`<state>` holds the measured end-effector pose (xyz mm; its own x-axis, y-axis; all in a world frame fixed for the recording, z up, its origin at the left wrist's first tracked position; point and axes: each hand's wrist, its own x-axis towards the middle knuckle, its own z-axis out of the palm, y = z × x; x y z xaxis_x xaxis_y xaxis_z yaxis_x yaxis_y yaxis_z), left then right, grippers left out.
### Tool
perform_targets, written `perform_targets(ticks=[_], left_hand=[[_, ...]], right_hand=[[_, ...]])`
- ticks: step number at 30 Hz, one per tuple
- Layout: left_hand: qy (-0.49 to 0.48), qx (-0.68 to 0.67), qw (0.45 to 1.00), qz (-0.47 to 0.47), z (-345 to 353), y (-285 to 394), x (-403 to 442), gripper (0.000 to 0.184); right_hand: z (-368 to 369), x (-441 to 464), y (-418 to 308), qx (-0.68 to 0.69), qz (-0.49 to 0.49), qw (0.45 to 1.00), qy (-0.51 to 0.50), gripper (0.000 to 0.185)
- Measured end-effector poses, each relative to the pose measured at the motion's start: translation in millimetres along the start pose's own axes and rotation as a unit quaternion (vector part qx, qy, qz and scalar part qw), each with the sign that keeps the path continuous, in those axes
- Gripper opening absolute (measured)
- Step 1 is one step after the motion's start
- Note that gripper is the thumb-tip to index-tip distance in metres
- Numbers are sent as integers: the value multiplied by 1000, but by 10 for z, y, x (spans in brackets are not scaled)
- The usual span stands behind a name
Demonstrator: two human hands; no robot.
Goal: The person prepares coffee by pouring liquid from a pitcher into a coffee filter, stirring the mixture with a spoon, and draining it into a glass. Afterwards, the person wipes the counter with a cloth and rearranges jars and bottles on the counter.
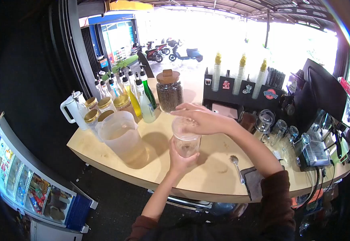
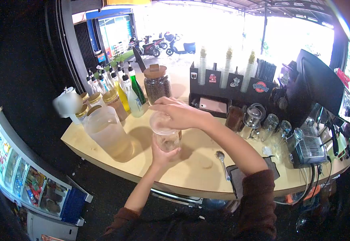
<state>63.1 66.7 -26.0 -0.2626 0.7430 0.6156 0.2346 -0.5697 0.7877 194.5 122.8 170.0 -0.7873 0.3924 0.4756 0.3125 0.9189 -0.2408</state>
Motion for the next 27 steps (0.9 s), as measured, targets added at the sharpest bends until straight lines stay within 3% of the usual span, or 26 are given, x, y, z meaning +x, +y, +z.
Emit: perform_targets(ticks=[2, 6, 8, 13, 15, 21, 25, 27], left_hand=[[-6, -3, 1000, 1, -3, 3, 11, 100], [-29, -34, 999, -19, -3, -54, 35, 99], [-55, -31, 998, -3, -46, -8, 79, 99], [-97, -20, 995, 29, -47, 199, 153, 97], [-105, -145, 984, -21, 21, 239, 147, 93], [-158, -223, 961, -35, 90, 459, 134, 92], [-163, -193, 967, -23, 269, 435, 80, 92], [-53, -85, 995, 28, 372, 404, 38, 94]], right_hand=[[-58, -23, -42, 22, -63, 990, -128, 67], [-247, 52, -93, 0, -30, 982, -189, 81], [-345, 55, -121, 52, -2, 974, -220, 85], [-462, -63, -218, 86, -4, 981, -175, 79], [-468, -121, -263, 84, -22, 986, -142, 77], [-464, -409, -287, 74, -33, 994, -69, 71], [-423, -560, -379, -2, 38, 999, -16, 72], [-346, -620, -501, -44, 68, 997, 14, 74]])
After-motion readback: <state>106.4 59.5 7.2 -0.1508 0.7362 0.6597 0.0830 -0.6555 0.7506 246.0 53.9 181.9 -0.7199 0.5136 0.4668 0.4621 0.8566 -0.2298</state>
